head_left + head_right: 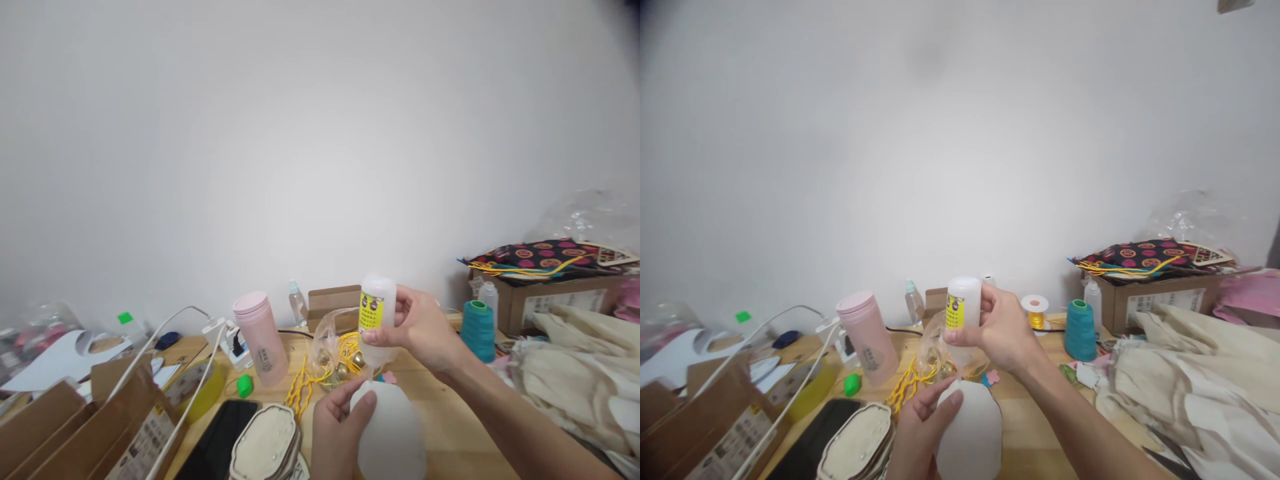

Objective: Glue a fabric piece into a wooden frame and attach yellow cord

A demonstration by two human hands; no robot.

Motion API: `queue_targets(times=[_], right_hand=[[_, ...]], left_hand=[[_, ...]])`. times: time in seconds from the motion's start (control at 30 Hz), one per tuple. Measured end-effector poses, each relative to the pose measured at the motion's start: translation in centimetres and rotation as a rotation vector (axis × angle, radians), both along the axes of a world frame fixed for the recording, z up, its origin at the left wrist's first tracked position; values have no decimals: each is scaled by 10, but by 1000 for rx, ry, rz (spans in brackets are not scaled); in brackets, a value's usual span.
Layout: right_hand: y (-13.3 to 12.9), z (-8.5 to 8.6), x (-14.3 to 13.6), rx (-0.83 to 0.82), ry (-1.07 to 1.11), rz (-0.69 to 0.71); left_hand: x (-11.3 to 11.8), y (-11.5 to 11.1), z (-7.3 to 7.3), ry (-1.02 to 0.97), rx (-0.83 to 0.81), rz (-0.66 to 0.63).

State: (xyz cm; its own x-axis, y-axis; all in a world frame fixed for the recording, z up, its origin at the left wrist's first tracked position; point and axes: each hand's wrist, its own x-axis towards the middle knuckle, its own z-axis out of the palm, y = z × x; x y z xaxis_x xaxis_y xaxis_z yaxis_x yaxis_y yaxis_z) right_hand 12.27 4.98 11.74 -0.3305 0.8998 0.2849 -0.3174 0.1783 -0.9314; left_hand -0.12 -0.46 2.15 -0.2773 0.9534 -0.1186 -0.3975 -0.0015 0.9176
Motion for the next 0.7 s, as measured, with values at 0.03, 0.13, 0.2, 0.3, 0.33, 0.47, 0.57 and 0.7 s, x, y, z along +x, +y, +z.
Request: queue_targets(times=[0.03,0.13,0.2,0.3,0.33,0.47,0.57,0.7], right_hand=[[-1,0,0,1,-2,-2],[-2,1,0,-1,-11,-6],[-2,2,0,-2,-21,-16],[-2,2,0,-2,-43,-21],[-1,2,-1,-1,-48,-16],[-2,1,-2,19,-67,21],[-3,2,-2,75,-114,-13],[-5,5,2,117,-116,-67]], left_hand=[[0,0,0,2,-2,-3],[-1,0,-1,-1,-4,-5],[-1,0,-1,-8,-4,-2],[0,0,0,-23,-5,-10],[1,0,1,-26,-5,-11],[2,-1,3,-39,1,-26],[1,-1,3,-33,11,-41],[0,0,1,-23,14,-22]])
